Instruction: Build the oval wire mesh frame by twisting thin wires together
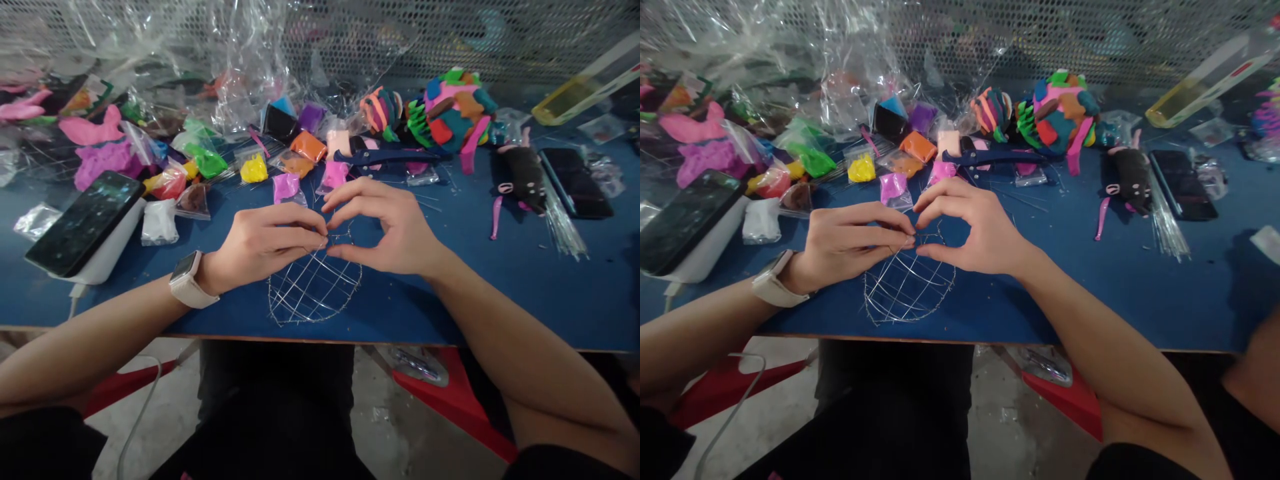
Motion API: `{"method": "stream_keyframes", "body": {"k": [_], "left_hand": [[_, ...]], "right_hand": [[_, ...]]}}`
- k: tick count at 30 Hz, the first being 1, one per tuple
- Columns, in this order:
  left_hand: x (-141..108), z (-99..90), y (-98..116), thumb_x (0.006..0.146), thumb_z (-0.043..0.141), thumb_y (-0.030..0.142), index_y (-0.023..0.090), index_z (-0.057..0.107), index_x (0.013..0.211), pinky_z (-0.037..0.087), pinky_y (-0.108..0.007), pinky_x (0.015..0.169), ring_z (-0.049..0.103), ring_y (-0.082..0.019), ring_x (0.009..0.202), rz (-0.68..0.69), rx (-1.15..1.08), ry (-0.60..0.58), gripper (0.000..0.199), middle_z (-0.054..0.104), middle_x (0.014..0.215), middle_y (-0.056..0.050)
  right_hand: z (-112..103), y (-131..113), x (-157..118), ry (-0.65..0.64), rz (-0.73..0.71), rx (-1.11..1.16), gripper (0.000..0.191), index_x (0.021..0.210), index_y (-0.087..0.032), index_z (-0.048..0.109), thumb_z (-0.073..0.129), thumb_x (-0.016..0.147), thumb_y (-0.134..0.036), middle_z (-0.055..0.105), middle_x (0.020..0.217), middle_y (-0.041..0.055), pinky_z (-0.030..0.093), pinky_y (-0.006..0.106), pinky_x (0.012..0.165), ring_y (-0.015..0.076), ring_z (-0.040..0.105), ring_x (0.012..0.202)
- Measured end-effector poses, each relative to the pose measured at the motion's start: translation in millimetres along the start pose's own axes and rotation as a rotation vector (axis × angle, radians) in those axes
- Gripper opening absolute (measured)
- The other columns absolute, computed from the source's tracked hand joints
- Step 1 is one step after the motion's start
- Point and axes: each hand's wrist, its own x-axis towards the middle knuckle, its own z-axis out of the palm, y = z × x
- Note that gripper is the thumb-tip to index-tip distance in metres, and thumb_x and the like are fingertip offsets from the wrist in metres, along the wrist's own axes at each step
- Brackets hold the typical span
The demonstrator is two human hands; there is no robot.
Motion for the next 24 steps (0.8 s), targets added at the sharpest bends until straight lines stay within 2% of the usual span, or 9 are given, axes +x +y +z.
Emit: {"method": "stream_keyframes", "body": {"k": [4,8,11,15,18,21,24], "left_hand": [[-1,0.3,2,0.103,0.078,0.011,0.019,0.08,0.101,0.068,-0.02,0.089,0.084,-0.012,0.098,0.021,-0.003,-0.007,0.009,0.086,0.112,-0.003],[-2,1.2,5,0.103,0.078,0.011,0.019,0.079,0.104,0.068,-0.022,0.089,0.083,-0.013,0.099,0.064,0.026,-0.005,0.008,0.086,0.113,-0.005],[-1,0.5,7,0.103,0.079,0.012,0.02,0.079,0.105,0.067,-0.023,0.086,0.082,-0.013,0.095,0.083,0.042,0.013,0.008,0.086,0.112,-0.005],[0,-1.5,10,0.105,0.074,0.01,0.022,0.077,0.108,0.068,-0.026,0.083,0.081,-0.014,0.092,0.088,0.013,-0.019,0.013,0.086,0.113,-0.006],[-1,-1.6,11,0.107,0.071,0.01,0.024,0.077,0.109,0.069,-0.028,0.088,0.083,-0.015,0.096,0.093,-0.004,-0.032,0.015,0.087,0.115,-0.006],[-2,-0.2,8,0.105,0.075,0.012,0.022,0.079,0.107,0.069,-0.025,0.087,0.083,-0.014,0.096,0.075,0.025,-0.014,0.011,0.087,0.113,-0.005],[-2,0.7,4,0.104,0.076,0.012,0.021,0.081,0.104,0.068,-0.021,0.086,0.083,-0.012,0.096,0.042,0.055,0.007,0.01,0.086,0.111,-0.003]], "right_hand": [[-4,1,-1,0.001,-0.157,-0.223,0.015,0.094,-0.029,0.079,0.087,0.095,-0.042,0.081,0.122,0.004,0.059,0.062,0.107,0.0325,0.074,0.118],[-5,-4,-2,0.0,-0.187,-0.245,0.01,0.093,-0.029,0.08,0.081,0.099,-0.037,0.081,0.125,0.0041,0.055,0.067,0.112,0.0346,0.072,0.125],[-4,-11,-1,0.002,-0.049,-0.143,0.016,0.087,-0.03,0.08,0.078,0.1,-0.039,0.079,0.129,0.0043,0.049,0.07,0.119,0.0361,0.07,0.128],[-6,-15,3,-0.072,0.204,0.096,0.025,0.079,-0.033,0.082,0.079,0.099,-0.048,0.075,0.143,0.0037,0.037,0.07,0.132,0.039,0.058,0.149],[-6,-15,5,-0.153,0.292,0.256,0.028,0.082,-0.031,0.083,0.08,0.1,-0.051,0.072,0.149,0.0045,0.039,0.067,0.133,0.0375,0.06,0.147],[-4,-17,4,-0.133,0.321,0.21,0.023,0.088,-0.03,0.082,0.079,0.101,-0.048,0.073,0.146,0.0061,0.042,0.066,0.131,0.037,0.064,0.142],[-3,-22,0,0.025,0.272,0.017,0.013,0.1,-0.033,0.081,0.086,0.094,-0.043,0.07,0.146,0.008,0.039,0.072,0.133,0.0425,0.058,0.148]]}}
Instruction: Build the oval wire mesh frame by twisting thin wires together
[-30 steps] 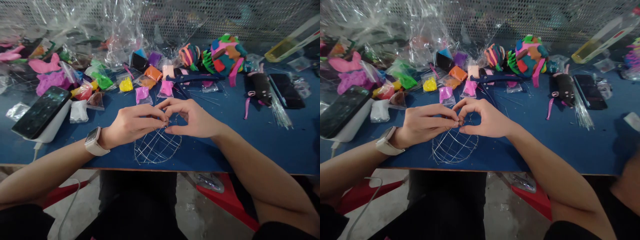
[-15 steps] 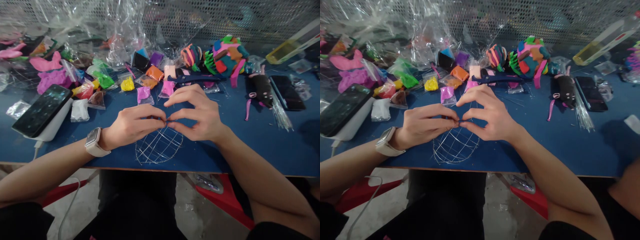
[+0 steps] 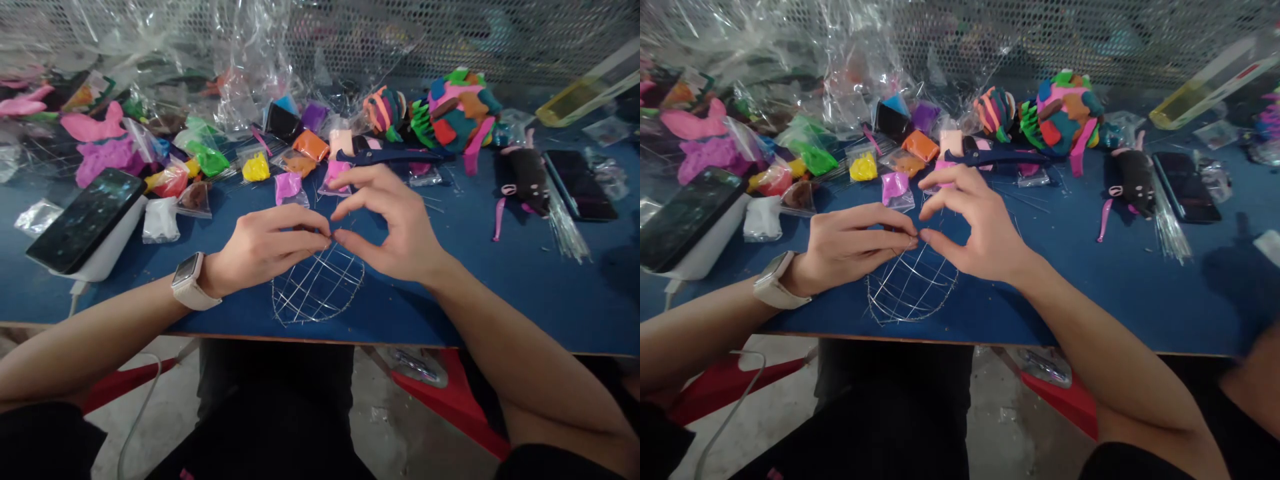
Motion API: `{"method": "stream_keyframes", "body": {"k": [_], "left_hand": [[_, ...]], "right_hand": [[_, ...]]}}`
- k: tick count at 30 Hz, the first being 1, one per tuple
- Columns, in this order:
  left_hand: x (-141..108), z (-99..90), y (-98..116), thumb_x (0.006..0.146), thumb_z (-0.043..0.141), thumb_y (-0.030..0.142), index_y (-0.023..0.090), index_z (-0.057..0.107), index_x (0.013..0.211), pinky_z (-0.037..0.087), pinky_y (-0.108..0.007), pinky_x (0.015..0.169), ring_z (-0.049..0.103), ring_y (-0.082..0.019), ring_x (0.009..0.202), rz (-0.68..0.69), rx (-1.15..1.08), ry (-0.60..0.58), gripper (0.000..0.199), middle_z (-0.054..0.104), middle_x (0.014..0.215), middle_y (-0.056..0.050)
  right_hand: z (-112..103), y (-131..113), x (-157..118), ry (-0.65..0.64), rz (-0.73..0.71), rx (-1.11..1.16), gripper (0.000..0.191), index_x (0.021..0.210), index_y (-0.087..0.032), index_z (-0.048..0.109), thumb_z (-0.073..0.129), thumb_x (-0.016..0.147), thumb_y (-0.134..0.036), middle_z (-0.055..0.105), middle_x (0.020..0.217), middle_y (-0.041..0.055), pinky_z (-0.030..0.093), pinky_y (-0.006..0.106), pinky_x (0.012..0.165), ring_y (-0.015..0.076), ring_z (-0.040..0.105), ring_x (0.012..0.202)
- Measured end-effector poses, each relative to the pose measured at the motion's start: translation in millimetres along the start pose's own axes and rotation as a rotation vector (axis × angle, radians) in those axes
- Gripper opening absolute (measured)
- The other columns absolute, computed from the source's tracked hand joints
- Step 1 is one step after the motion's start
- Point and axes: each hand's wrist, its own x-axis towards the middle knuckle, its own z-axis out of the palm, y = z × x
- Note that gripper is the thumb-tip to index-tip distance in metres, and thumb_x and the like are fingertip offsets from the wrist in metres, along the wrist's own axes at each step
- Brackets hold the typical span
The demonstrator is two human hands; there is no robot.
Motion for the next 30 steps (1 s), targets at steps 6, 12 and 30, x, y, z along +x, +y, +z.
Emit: {"method": "stream_keyframes", "body": {"k": [6,12,30], "left_hand": [[1,-1.3,0,0.104,0.077,0.01,0.018,0.08,0.101,0.067,-0.021,0.086,0.083,-0.012,0.097,-0.025,0.008,-0.002,0.009,0.085,0.111,-0.004],[1,-0.8,1,0.104,0.076,0.011,0.018,0.081,0.101,0.068,-0.022,0.088,0.083,-0.013,0.098,-0.041,0.014,0.008,0.009,0.085,0.111,-0.004],[0,3.0,1,0.106,0.074,0.012,0.019,0.081,0.104,0.069,-0.021,0.087,0.083,-0.013,0.1,-0.029,0.029,0.0,0.011,0.086,0.113,-0.005]], "right_hand": [[-3,3,-2,0.053,-0.006,-0.199,0.022,0.088,-0.037,0.08,0.096,0.081,-0.051,0.069,0.15,0.0047,0.027,0.075,0.141,0.0524,0.04,0.16],[0,3,-3,0.062,-0.032,-0.217,0.018,0.092,-0.038,0.082,0.094,0.085,-0.049,0.074,0.146,0.0048,0.03,0.083,0.135,0.0552,0.04,0.159],[10,6,3,-0.096,-0.067,-0.159,0.009,0.102,-0.032,0.079,0.072,0.102,-0.028,0.064,0.159,0.0059,0.022,0.076,0.14,0.0438,0.038,0.166]]}}
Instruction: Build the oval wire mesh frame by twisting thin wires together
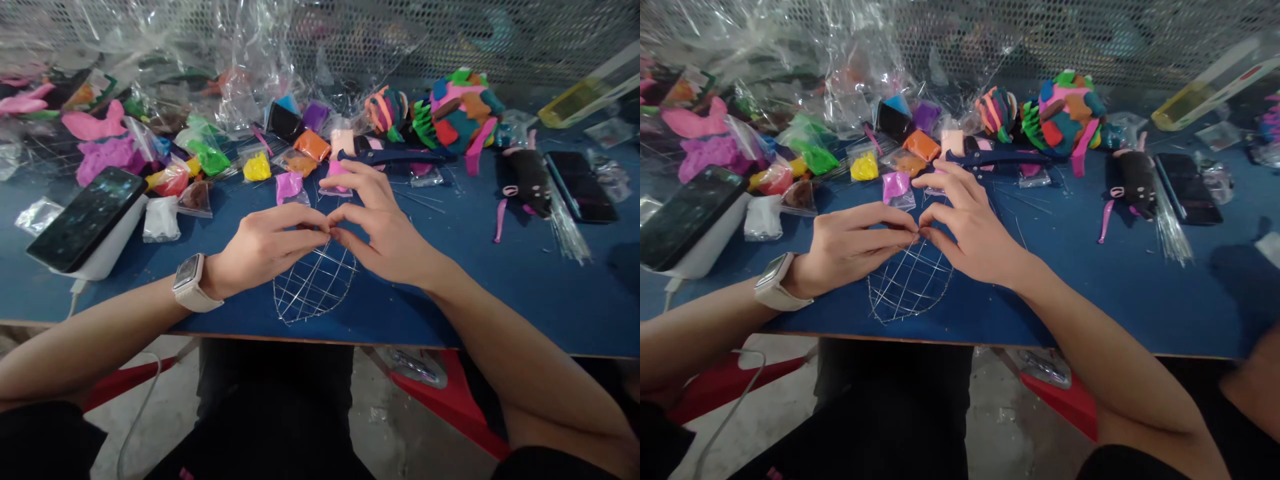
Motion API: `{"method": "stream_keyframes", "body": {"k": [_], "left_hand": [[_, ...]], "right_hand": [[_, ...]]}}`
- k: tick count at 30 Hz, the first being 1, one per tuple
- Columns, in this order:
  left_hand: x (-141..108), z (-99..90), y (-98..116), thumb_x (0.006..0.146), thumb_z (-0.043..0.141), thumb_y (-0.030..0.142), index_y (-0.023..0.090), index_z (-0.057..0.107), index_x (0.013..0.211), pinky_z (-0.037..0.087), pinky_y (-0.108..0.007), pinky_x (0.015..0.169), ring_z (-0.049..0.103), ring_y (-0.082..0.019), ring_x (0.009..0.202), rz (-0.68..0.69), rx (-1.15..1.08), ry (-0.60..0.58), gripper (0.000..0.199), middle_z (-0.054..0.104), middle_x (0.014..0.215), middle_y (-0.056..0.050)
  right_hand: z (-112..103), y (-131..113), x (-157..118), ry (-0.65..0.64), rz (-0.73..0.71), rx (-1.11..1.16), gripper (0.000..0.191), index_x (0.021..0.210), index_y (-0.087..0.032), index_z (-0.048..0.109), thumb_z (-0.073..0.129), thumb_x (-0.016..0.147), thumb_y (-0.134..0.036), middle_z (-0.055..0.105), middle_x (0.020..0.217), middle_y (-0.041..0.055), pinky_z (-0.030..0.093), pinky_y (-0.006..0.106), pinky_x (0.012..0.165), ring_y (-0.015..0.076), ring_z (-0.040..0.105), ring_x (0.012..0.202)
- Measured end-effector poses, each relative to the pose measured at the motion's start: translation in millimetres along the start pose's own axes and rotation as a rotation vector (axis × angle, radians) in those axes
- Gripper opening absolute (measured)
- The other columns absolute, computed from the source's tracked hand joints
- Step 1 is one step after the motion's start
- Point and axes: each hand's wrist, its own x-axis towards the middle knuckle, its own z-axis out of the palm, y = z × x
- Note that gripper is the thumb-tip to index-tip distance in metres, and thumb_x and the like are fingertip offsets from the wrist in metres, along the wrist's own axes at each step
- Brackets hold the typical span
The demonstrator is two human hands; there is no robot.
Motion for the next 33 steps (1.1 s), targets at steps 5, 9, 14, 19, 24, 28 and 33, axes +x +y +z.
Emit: {"method": "stream_keyframes", "body": {"k": [5,9,14,19,24,28,33], "left_hand": [[1,1.1,2,0.106,0.074,0.011,0.019,0.081,0.103,0.068,-0.021,0.085,0.083,-0.012,0.099,-0.014,-0.028,-0.01,0.011,0.086,0.113,-0.005],[0,2.5,3,0.105,0.075,0.012,0.019,0.082,0.102,0.068,-0.021,0.085,0.083,-0.012,0.098,-0.029,-0.059,-0.011,0.011,0.086,0.112,-0.005],[0,3.1,0,0.105,0.076,0.011,0.018,0.082,0.1,0.066,-0.02,0.084,0.082,-0.011,0.096,-0.025,-0.056,-0.022,0.01,0.086,0.11,-0.005],[1,3.1,-1,0.103,0.077,0.009,0.017,0.082,0.1,0.066,-0.019,0.084,0.082,-0.012,0.095,-0.01,-0.063,-0.012,0.01,0.086,0.108,-0.005],[0,2.5,0,0.104,0.076,0.01,0.018,0.082,0.102,0.067,-0.02,0.085,0.083,-0.012,0.096,0.001,-0.082,-0.036,0.01,0.086,0.111,-0.005],[0,1.9,2,0.103,0.078,0.011,0.017,0.081,0.103,0.068,-0.02,0.087,0.083,-0.012,0.097,0.029,-0.124,-0.049,0.007,0.086,0.11,-0.007],[1,2.1,4,0.102,0.079,0.009,0.018,0.081,0.104,0.068,-0.02,0.09,0.084,-0.012,0.099,0.002,-0.197,-0.035,0.009,0.086,0.112,-0.007]], "right_hand": [[-2,16,1,-0.145,0.064,0.219,0.021,0.102,-0.03,0.08,0.07,0.108,-0.048,0.06,0.159,0.0081,0.031,0.067,0.139,0.0362,0.047,0.16],[-5,18,3,-0.219,0.151,0.344,0.031,0.101,-0.029,0.081,0.074,0.104,-0.059,0.065,0.151,0.0094,0.042,0.061,0.133,0.0353,0.058,0.148],[-5,8,1,-0.04,0.034,0.158,0.008,0.095,-0.03,0.079,0.081,0.098,-0.037,0.067,0.144,0.0076,0.032,0.069,0.138,0.0397,0.053,0.152],[-5,4,-1,-0.044,0.01,0.096,0.004,0.096,-0.032,0.078,0.076,0.099,-0.031,0.066,0.149,0.0058,0.026,0.072,0.14,0.0397,0.048,0.157],[-10,11,2,-0.181,0.15,0.297,0.017,0.095,-0.029,0.081,0.076,0.102,-0.043,0.066,0.155,0.0067,0.035,0.063,0.137,0.0372,0.053,0.155],[-18,11,6,-0.355,0.233,0.467,0.025,0.092,-0.026,0.084,0.078,0.101,-0.049,0.062,0.163,0.0066,0.037,0.059,0.135,0.0362,0.055,0.153],[-21,11,9,-0.444,0.264,0.61,0.027,0.097,-0.023,0.085,0.077,0.103,-0.048,0.062,0.161,0.0093,0.042,0.057,0.13,0.0339,0.059,0.146]]}}
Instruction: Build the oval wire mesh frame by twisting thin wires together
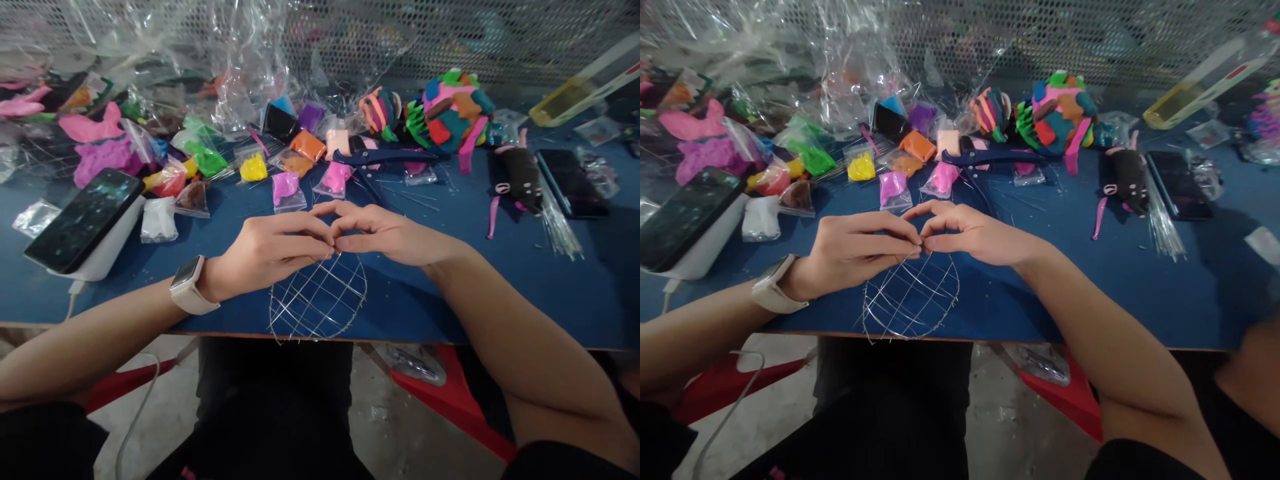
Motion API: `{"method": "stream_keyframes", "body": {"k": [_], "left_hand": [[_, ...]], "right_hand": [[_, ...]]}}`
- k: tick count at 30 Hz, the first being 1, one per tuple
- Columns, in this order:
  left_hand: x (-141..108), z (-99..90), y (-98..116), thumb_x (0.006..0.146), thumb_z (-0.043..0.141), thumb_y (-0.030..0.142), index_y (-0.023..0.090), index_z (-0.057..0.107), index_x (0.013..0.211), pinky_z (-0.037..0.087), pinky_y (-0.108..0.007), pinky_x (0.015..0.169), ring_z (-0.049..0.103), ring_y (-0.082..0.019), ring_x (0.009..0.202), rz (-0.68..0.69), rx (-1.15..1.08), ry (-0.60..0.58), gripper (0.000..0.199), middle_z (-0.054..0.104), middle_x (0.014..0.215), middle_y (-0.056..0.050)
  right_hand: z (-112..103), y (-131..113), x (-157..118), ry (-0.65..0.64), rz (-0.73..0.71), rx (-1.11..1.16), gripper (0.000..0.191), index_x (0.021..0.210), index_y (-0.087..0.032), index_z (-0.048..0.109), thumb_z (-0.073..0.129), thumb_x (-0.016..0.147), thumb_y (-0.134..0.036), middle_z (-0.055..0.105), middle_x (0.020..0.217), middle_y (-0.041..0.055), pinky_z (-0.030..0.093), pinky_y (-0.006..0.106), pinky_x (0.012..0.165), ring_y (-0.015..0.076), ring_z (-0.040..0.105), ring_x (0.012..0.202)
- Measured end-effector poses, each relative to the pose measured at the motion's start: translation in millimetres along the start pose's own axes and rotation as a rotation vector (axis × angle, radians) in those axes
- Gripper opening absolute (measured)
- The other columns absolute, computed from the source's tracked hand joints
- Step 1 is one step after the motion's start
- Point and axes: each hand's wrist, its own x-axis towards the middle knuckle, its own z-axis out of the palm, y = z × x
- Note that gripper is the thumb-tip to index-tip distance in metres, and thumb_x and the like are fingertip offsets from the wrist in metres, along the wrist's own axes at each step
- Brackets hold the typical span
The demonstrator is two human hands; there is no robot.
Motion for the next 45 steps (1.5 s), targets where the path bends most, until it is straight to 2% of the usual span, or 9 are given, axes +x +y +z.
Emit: {"method": "stream_keyframes", "body": {"k": [5,10,19,22,25,29,38,42,45], "left_hand": [[1,0.4,0,0.101,0.081,0.01,0.02,0.081,0.1,0.068,-0.021,0.088,0.084,-0.013,0.098,-0.075,-0.064,0.013,0.01,0.086,0.111,-0.005],[2,1.9,-4,0.1,0.082,0.014,0.02,0.081,0.098,0.068,-0.024,0.088,0.082,-0.014,0.096,-0.152,-0.079,0.01,0.007,0.085,0.108,-0.004],[0,-3.6,-18,0.096,0.075,0.01,0.018,0.08,0.094,0.062,-0.024,0.076,0.073,-0.011,0.082,-0.362,0.091,0.103,0.009,0.082,0.103,-0.003],[-2,-3.7,-23,0.095,0.075,0.011,0.018,0.079,0.094,0.06,-0.024,0.074,0.07,-0.01,0.079,-0.383,0.14,0.136,0.008,0.08,0.1,-0.002],[-1,-3.6,-26,0.095,0.075,0.011,0.018,0.078,0.093,0.059,-0.025,0.075,0.069,-0.01,0.077,-0.398,0.168,0.13,0.008,0.079,0.098,-0.002],[0,-3.3,-27,0.097,0.073,0.013,0.019,0.078,0.093,0.058,-0.026,0.075,0.068,-0.011,0.077,-0.415,0.174,0.107,0.009,0.079,0.098,-0.002],[0,-4.5,-29,0.092,0.067,0.01,0.019,0.072,0.086,0.054,-0.027,0.071,0.064,-0.01,0.07,-0.456,0.232,0.145,0.012,0.073,0.09,-0.001],[-1,-8.1,-34,0.085,0.067,0.007,0.02,0.068,0.084,0.05,-0.03,0.069,0.059,-0.01,0.067,-0.498,0.288,0.162,0.013,0.07,0.088,0.0],[-2,-10.7,-38,0.079,0.068,0.004,0.021,0.064,0.082,0.047,-0.032,0.067,0.057,-0.012,0.068,-0.521,0.312,0.143,0.017,0.067,0.086,-0.001]], "right_hand": [[1,5,0,0.011,-0.029,-0.055,0.024,0.1,-0.023,0.084,0.073,0.105,-0.043,0.067,0.149,0.0093,0.048,0.052,0.123,0.0294,0.065,0.134],[12,8,1,0.203,-0.115,-0.224,0.017,0.095,-0.024,0.078,0.07,0.105,-0.034,0.076,0.124,0.0075,0.054,0.049,0.112,0.0263,0.072,0.119],[37,2,-1,0.902,-0.414,-0.614,0.024,0.087,-0.027,0.07,0.069,0.105,-0.044,0.075,0.103,0.0082,0.057,0.058,0.103,0.0312,0.071,0.105],[49,-1,-8,0.781,-0.571,-0.806,0.026,0.079,-0.028,0.067,0.077,0.1,-0.039,0.069,0.085,0.0036,0.056,0.05,0.088,0.0255,0.066,0.086],[61,-3,-10,0.529,-0.765,-0.971,0.005,0.099,-0.028,0.077,0.077,0.1,-0.023,0.071,0.085,0.0002,0.051,0.04,0.076,0.0205,0.062,0.082],[70,-4,-7,0.319,-0.764,-1.154,0.014,0.116,-0.019,0.081,0.073,0.105,-0.019,0.074,0.086,0.0016,0.047,0.039,0.072,0.0205,0.061,0.085],[85,-8,-6,0.407,-0.652,-1.235,0.014,0.099,-0.018,0.079,0.077,0.107,-0.029,0.083,0.091,0.0033,0.049,0.036,0.065,0.0182,0.064,0.074],[86,-4,-7,0.48,-0.533,-0.979,0.003,0.104,-0.018,0.077,0.077,0.104,-0.021,0.087,0.096,0.003,0.057,0.033,0.071,0.0173,0.076,0.078],[85,-3,-7,0.484,-0.34,-0.685,0.007,0.106,-0.021,0.077,0.077,0.101,-0.016,0.088,0.095,-0.001,0.056,0.029,0.064,0.012,0.072,0.064]]}}
